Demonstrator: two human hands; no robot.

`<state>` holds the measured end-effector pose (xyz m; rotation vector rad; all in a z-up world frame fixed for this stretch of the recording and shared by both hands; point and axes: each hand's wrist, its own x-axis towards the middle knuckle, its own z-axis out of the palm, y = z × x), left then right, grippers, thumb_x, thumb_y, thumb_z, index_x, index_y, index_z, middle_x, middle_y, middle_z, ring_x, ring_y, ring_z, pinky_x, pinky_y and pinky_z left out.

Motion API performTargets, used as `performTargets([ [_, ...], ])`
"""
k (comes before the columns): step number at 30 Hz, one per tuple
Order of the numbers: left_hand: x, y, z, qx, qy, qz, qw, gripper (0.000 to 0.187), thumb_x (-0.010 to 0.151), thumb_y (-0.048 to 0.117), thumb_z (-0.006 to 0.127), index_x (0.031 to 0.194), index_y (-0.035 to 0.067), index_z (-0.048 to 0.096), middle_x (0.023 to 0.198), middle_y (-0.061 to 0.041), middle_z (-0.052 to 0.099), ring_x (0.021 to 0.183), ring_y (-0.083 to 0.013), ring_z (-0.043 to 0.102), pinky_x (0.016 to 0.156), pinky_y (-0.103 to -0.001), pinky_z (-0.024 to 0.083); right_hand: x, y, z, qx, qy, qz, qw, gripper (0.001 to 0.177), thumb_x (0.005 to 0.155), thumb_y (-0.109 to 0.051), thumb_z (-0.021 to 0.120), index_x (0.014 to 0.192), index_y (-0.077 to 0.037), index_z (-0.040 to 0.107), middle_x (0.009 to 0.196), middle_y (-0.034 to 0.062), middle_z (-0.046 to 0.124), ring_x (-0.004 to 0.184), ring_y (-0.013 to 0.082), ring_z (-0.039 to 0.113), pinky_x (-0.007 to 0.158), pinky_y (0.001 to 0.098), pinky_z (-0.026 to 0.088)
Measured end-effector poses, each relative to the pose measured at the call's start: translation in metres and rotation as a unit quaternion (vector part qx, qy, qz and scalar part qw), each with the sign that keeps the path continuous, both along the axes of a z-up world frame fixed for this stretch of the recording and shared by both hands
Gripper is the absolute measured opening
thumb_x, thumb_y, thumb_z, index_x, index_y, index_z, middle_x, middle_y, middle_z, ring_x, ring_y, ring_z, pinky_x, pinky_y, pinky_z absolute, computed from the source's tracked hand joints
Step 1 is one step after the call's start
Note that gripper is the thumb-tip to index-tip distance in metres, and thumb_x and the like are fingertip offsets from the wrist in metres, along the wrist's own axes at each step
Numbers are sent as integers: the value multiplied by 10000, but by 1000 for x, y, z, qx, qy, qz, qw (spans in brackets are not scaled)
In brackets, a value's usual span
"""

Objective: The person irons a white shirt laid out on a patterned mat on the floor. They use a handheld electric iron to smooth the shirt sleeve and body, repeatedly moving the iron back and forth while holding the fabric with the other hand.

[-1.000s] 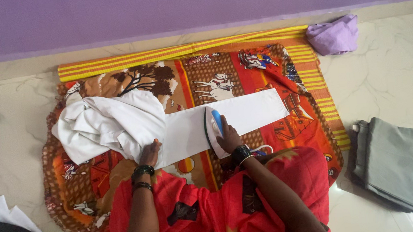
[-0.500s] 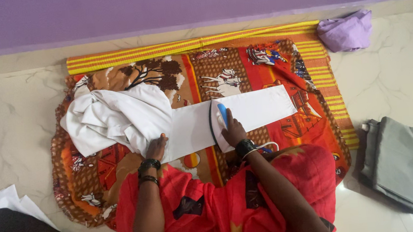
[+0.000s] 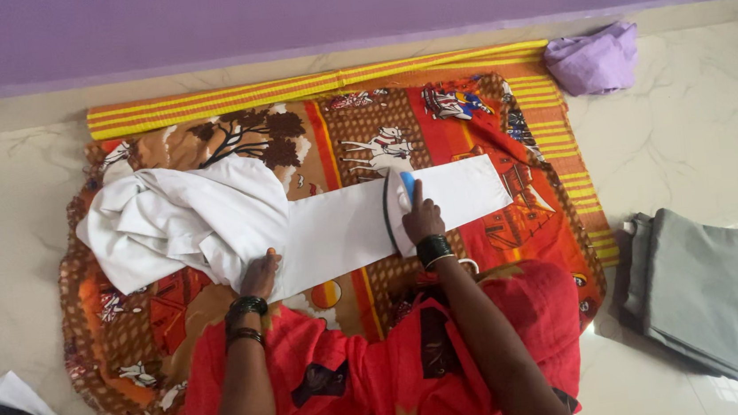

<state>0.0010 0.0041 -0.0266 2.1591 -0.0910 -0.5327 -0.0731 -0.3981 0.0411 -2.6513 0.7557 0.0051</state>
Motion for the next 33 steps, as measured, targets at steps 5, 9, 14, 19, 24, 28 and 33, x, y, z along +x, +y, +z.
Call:
performTargets([
  [5,-2,2,0,-10,0,4,1000,902,979,729,249,1242,9,724,1139,-208,756,1127,-321,688,1029,-427,480,14,-74,-11,-12,7,-79,997,948,851,-207,613,1653,-211,109,1231,279,609,1136,470,601,938,579,526],
  [9,-2,2,2,-17,31,17,999,906,950,746,260,1268,25,708,1153,-198,745,1092,-316,704,1009,-423,499,15,-134,-2,-40,-9,-126,991,958,846,-215,633,1642,-206,100,1225,311,609,1125,498,606,939,588,513],
  [14,-1,3,3,-13,24,13,1000,940,948,773,261,1254,11,718,1119,-202,751,1067,-316,703,994,-432,500,-8,-181,11,-38,-35,-199,979,926,845,-206,644,1638,-157,169,1130,330,652,1066,526,654,922,598,529],
  [19,2,0,4,-1,-4,-2,1000,951,950,774,245,1233,8,731,1064,-203,762,1051,-320,703,988,-439,490,-19,-170,1,-16,-39,-212,976,994,814,-194,652,1630,-83,95,1089,349,649,1022,539,644,922,592,511],
  [24,0,0,5,8,-6,2,1000,957,940,780,250,1214,2,735,1041,-195,760,1045,-331,703,983,-441,495,-9,-114,-17,1,-34,-114,993,982,846,-217,658,1646,-117,96,1092,325,660,1007,515,648,910,590,522],
  [28,0,2,4,-3,-19,-10,1000,929,955,758,254,1217,4,730,1056,-201,761,1061,-343,695,993,-444,482,2,-49,-26,5,-27,-36,999,995,824,-203,670,1634,-148,95,1114,296,648,1025,489,638,894,579,531],
  [33,0,0,-1,-6,-7,0,1000,886,952,736,263,1227,29,722,1115,-208,756,1116,-344,694,1009,-444,476,7,29,-19,14,-4,49,999,992,851,-205,656,1644,-153,62,1132,278,636,1016,460,636,889,550,545],
])
